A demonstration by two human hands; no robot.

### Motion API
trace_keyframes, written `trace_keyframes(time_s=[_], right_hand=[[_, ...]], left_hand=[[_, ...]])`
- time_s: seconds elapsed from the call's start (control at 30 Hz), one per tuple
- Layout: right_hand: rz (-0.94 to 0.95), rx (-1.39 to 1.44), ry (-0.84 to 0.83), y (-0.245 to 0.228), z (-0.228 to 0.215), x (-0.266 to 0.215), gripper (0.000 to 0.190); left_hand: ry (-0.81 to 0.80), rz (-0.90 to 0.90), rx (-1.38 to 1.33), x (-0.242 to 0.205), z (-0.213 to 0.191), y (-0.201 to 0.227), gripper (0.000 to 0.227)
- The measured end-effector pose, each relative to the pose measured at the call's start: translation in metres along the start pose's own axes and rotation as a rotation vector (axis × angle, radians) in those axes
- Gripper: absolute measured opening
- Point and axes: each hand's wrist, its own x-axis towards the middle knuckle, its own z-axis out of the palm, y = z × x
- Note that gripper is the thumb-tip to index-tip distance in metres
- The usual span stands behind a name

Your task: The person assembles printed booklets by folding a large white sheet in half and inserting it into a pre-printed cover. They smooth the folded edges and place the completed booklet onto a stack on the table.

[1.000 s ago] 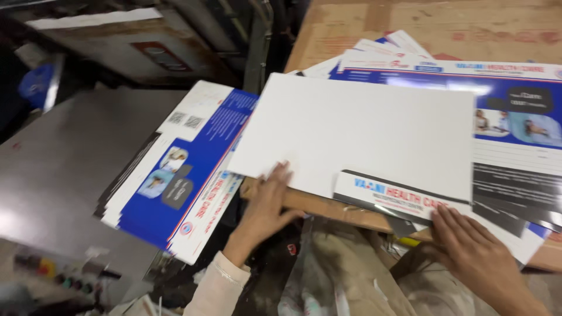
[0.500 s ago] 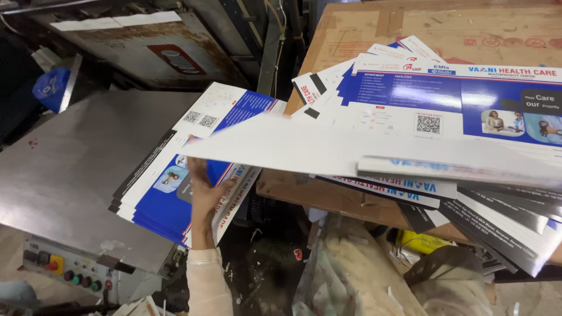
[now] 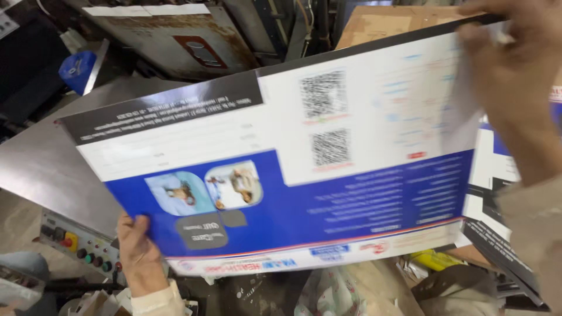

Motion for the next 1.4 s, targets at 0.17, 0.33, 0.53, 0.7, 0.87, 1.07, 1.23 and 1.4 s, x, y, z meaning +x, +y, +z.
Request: trace_keyframes(time_s=[0.17, 0.33, 0.53, 0.7, 0.87, 1.07, 1.23, 1.4], right_hand=[[-0.042, -0.115, -0.101, -0.05, 0.047, 0.017, 0.078], [-0.056, -0.163, -0.223, -0.064, 0.034, -0.028, 0.072], [0.189, -0.297, -0.288, -0.039, -0.02, -0.091, 0.069], [0.404, -0.417, -0.226, -0.003, -0.079, -0.158, 0.061], [0.553, -0.331, -0.186, 0.017, -0.114, -0.202, 0.046], [0.339, -0.651, -0.512, 0.003, -0.066, -0.217, 0.041], [0.307, -0.581, -0.607, 0.008, -0.039, -0.199, 0.038], [0.402, -0.58, -0.811, 0.019, -0.044, -0.175, 0.038]], left_hand=[[0.268, -0.017, 0.265, -0.011, -0.038, 0.011, 0.02], [0.515, 0.072, 0.547, 0.003, -0.083, 0.001, 0.025], [0.533, 0.032, 0.737, 0.041, -0.133, -0.062, 0.032], [0.58, 0.008, 0.811, 0.054, -0.152, -0.078, 0.034], [0.535, 0.002, 0.853, 0.059, -0.149, -0.078, 0.03], [0.391, -0.149, 0.956, 0.061, -0.123, -0.094, 0.031], [0.376, -0.168, 1.561, 0.047, -0.053, -0.073, 0.052], [0.022, 0.054, 1.291, 0.01, 0.072, -0.056, 0.064]])
